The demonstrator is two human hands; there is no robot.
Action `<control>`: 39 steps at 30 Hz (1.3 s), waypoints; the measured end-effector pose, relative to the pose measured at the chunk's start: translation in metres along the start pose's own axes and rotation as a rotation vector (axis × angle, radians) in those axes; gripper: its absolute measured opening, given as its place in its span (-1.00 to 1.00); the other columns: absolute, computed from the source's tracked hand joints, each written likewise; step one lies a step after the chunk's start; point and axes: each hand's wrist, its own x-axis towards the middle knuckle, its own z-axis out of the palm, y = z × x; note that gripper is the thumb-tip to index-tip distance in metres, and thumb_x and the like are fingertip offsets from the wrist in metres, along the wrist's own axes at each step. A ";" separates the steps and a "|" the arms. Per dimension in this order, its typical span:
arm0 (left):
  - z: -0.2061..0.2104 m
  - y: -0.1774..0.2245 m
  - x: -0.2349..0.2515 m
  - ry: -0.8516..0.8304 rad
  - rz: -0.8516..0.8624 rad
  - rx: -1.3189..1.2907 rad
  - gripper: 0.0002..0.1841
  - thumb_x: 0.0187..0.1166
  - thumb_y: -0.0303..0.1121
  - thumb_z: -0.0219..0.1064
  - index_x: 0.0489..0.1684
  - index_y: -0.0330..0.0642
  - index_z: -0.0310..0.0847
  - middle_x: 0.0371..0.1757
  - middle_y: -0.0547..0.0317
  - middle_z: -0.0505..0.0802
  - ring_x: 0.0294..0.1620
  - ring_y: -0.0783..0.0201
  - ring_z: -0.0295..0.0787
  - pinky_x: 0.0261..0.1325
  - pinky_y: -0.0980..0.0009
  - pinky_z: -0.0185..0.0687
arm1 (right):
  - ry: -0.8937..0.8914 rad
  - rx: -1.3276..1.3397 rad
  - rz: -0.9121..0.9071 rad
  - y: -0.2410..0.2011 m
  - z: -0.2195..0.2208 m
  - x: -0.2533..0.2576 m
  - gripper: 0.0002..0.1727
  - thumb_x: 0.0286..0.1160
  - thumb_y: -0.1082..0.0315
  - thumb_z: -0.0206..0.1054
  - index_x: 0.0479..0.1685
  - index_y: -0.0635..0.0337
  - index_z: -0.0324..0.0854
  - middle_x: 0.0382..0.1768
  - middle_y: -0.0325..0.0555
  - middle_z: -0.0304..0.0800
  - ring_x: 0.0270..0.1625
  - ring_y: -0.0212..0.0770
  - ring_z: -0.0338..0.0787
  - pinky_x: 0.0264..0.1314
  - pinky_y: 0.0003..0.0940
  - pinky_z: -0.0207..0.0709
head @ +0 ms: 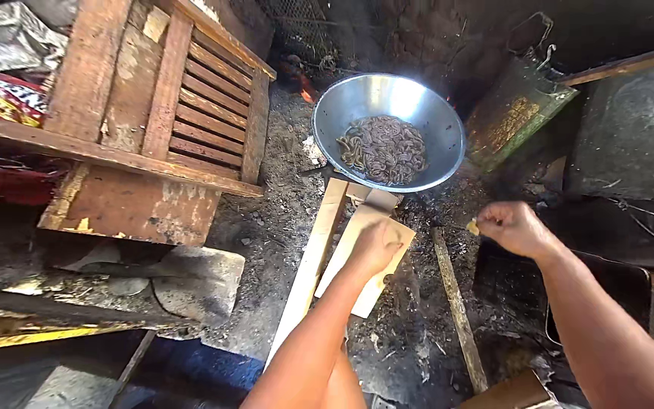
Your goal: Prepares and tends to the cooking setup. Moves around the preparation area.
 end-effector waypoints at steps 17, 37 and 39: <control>0.087 -0.259 -0.596 0.192 -1.237 0.106 -0.46 0.64 -0.20 0.40 0.53 -0.30 0.55 0.37 -0.41 0.75 0.47 -0.36 0.66 0.49 -0.35 0.49 | -0.212 -0.203 -0.398 -0.074 0.160 -0.188 -0.87 0.28 0.45 0.47 -0.36 0.39 0.78 -0.26 0.22 0.81 -0.07 0.23 0.81 0.13 0.23 0.65; 0.254 -0.446 -0.932 0.479 -1.207 -0.685 -0.51 0.71 -0.16 0.34 0.52 -0.25 0.59 0.44 -0.27 0.74 0.54 -0.21 0.63 0.63 -0.18 0.40 | -0.548 -0.275 -1.058 -0.463 0.527 -0.387 -0.82 0.26 0.36 0.37 -0.49 0.32 0.77 -0.35 0.11 0.84 -0.06 0.20 0.81 0.15 0.18 0.63; 0.268 -0.454 -0.995 0.650 -1.296 -0.787 -0.53 0.69 -0.18 0.38 0.47 -0.26 0.63 0.38 -0.30 0.78 0.49 -0.25 0.67 0.60 -0.21 0.42 | -0.575 -0.252 -1.068 -0.539 0.561 -0.406 -0.82 0.32 0.39 0.39 -0.41 0.36 0.78 -0.29 0.17 0.83 -0.03 0.19 0.80 0.17 0.15 0.63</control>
